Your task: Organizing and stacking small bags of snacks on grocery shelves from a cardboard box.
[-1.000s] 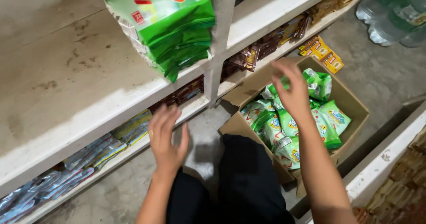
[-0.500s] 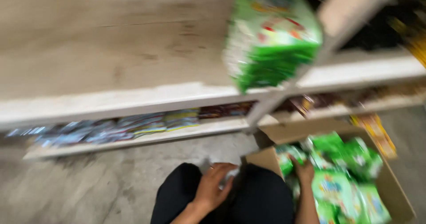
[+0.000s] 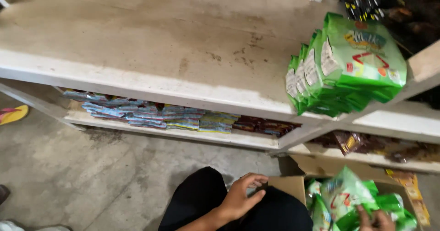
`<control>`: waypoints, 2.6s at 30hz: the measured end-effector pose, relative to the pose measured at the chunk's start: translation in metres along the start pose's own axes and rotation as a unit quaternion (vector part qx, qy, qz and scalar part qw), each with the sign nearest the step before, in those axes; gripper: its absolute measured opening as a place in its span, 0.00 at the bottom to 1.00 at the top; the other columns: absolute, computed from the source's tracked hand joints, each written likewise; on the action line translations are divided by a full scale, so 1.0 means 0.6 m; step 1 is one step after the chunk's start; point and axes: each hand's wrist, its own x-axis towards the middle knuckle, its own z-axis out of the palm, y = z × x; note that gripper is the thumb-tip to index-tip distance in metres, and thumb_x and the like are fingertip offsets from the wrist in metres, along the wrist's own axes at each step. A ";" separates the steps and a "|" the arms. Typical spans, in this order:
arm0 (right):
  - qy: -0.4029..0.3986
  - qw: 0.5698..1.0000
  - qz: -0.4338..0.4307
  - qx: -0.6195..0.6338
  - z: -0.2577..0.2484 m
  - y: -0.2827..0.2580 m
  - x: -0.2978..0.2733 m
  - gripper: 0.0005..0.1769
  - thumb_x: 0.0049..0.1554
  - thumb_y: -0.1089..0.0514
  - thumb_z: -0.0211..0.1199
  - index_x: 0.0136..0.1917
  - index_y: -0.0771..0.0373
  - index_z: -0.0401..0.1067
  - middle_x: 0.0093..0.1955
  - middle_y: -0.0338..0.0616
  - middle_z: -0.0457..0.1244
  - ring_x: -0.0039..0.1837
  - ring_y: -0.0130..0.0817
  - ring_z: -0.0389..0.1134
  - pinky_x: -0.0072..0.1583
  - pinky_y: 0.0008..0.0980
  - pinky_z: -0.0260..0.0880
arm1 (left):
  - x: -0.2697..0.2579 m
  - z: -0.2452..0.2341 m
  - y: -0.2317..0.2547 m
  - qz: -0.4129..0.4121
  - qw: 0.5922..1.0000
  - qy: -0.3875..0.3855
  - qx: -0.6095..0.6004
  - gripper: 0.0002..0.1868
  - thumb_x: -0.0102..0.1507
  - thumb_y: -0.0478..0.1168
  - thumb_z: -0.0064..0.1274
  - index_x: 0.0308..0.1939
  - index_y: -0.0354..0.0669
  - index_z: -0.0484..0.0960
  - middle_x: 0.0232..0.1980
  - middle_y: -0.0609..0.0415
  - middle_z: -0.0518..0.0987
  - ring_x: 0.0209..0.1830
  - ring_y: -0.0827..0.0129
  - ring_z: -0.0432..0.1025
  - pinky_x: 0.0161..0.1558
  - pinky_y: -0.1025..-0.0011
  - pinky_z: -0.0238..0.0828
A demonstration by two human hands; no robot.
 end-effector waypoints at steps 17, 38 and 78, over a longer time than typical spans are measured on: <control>-0.132 0.907 0.109 0.384 0.108 -0.467 -0.117 0.14 0.50 0.69 0.66 0.46 0.65 0.64 0.58 0.49 0.65 0.58 0.39 0.66 0.63 0.36 0.64 | 0.021 -0.009 0.003 -0.116 0.880 0.230 -0.399 0.20 0.62 0.32 0.57 0.57 0.25 0.77 0.47 0.37 0.83 0.39 0.59 0.77 0.43 0.65 0.76; -0.145 0.724 0.432 0.517 0.153 -0.561 -0.114 0.32 0.60 0.53 0.53 0.70 0.80 0.65 0.61 0.73 0.69 0.54 0.53 0.71 0.53 0.45 0.71 | 0.001 -0.052 0.107 0.049 0.995 -0.018 0.086 0.67 0.47 0.37 0.71 0.80 0.37 0.38 0.72 0.39 0.73 0.66 0.54 0.77 0.58 0.64 0.78; -0.003 0.931 -0.098 0.351 -0.030 -0.736 0.329 0.28 0.55 0.79 0.63 0.69 0.74 0.69 0.57 0.51 0.70 0.53 0.30 0.71 0.56 0.23 0.74 | 0.356 -0.030 0.444 0.327 0.826 0.208 0.409 0.56 0.48 0.66 0.69 0.68 0.29 0.70 0.51 0.33 0.79 0.50 0.41 0.69 0.68 0.35 0.40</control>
